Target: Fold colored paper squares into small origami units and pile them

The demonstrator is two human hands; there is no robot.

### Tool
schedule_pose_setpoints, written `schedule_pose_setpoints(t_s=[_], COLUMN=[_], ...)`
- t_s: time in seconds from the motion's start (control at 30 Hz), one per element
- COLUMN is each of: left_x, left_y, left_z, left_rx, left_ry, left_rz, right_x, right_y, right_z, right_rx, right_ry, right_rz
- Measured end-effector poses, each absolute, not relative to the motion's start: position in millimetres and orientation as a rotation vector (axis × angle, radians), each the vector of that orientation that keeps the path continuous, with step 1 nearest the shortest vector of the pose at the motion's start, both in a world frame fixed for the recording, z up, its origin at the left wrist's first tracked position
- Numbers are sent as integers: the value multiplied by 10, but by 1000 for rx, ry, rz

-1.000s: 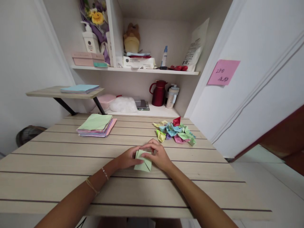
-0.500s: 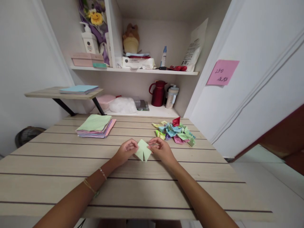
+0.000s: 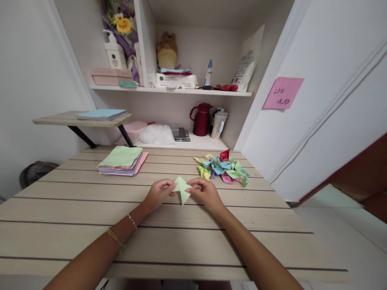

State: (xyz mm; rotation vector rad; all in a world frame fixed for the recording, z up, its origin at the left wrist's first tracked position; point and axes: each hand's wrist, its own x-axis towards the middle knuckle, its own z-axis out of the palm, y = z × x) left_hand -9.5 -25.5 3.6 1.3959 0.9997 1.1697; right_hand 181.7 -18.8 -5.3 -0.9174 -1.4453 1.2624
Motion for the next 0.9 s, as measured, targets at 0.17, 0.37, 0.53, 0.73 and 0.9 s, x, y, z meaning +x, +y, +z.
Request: schedule_pose_setpoints(t_s=[0.17,0.37,0.53,0.73,0.9], left_x=[-100,-114,-90,-133,-134], left_y=[-256,-279,-257,-249,-288], left_z=[52,4,-78,-11,47], left_rx=[1367,1415,1420,1705,1854], left_ry=[953,928,918,1084,1058], left_rz=[1186,1153,1169,1141,1057], right_x=[1815,1830,1861,1874,1864], right_y=[-209,-196,-179,-241,-269], right_z=[-45,-51,-50,35,58], right_rx=[-908,-887,-895,-873,-917], right_ry=[-1542,-1589,-1709,-1898,-1914], right_rz=[1222,1155,847,542,486])
